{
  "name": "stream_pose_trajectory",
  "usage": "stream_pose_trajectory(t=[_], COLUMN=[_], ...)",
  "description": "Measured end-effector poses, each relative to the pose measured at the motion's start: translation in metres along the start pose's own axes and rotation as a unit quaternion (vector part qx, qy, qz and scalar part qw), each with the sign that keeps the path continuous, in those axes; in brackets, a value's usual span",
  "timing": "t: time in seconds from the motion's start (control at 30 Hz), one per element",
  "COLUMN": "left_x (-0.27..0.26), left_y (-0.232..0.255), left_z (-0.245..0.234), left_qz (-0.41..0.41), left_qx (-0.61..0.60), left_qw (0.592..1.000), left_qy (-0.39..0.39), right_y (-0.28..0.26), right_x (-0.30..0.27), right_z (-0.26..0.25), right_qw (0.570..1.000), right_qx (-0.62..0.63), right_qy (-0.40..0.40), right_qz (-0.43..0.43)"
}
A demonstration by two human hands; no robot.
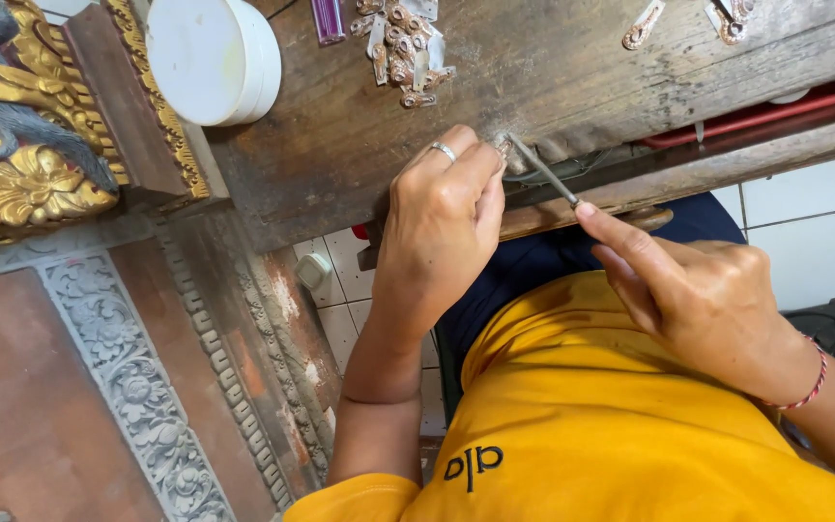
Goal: Filing and smoothing the edges of small metal jewelry components using a hand file.
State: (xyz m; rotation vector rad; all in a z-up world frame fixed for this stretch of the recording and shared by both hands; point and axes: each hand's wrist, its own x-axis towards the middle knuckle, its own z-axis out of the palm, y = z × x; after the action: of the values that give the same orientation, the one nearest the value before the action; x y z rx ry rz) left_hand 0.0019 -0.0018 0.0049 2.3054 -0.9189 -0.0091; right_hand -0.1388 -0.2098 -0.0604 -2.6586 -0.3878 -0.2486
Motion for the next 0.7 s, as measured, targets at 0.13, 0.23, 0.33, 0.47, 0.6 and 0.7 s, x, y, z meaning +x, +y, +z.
stream_pose_trajectory(t=[0.13,0.23,0.33,0.47,0.6,0.7], left_x=[0.001,0.005,0.003,0.004,0.002,0.005], left_y=[0.004,0.003,0.005,0.006,0.005,0.005], left_z=[-0.002,-0.004,-0.004,-0.001,-0.002,-0.003], left_qz=[-0.018,-0.003,0.004,-0.012,-0.016,0.001], left_qx=[0.008,0.001,-0.006,-0.011,-0.008,0.012], left_qw=[1.000,1.000,1.000,1.000,1.000,1.000], left_qy=[-0.015,-0.012,-0.019,-0.007,-0.006,-0.006], right_y=[-0.007,-0.010,-0.013,-0.006,-0.006,-0.009], right_x=[0.001,0.011,0.024,0.036,0.019,0.010], right_z=[-0.002,-0.002,0.001,0.003,-0.004,-0.012], right_qw=[1.000,1.000,0.999,1.000,1.000,1.000], right_qx=[0.000,-0.019,-0.039,-0.019,-0.013,-0.016], right_qy=[-0.004,-0.018,-0.016,0.008,-0.011,-0.024], right_qz=[-0.010,-0.005,0.009,0.014,0.006,-0.005])
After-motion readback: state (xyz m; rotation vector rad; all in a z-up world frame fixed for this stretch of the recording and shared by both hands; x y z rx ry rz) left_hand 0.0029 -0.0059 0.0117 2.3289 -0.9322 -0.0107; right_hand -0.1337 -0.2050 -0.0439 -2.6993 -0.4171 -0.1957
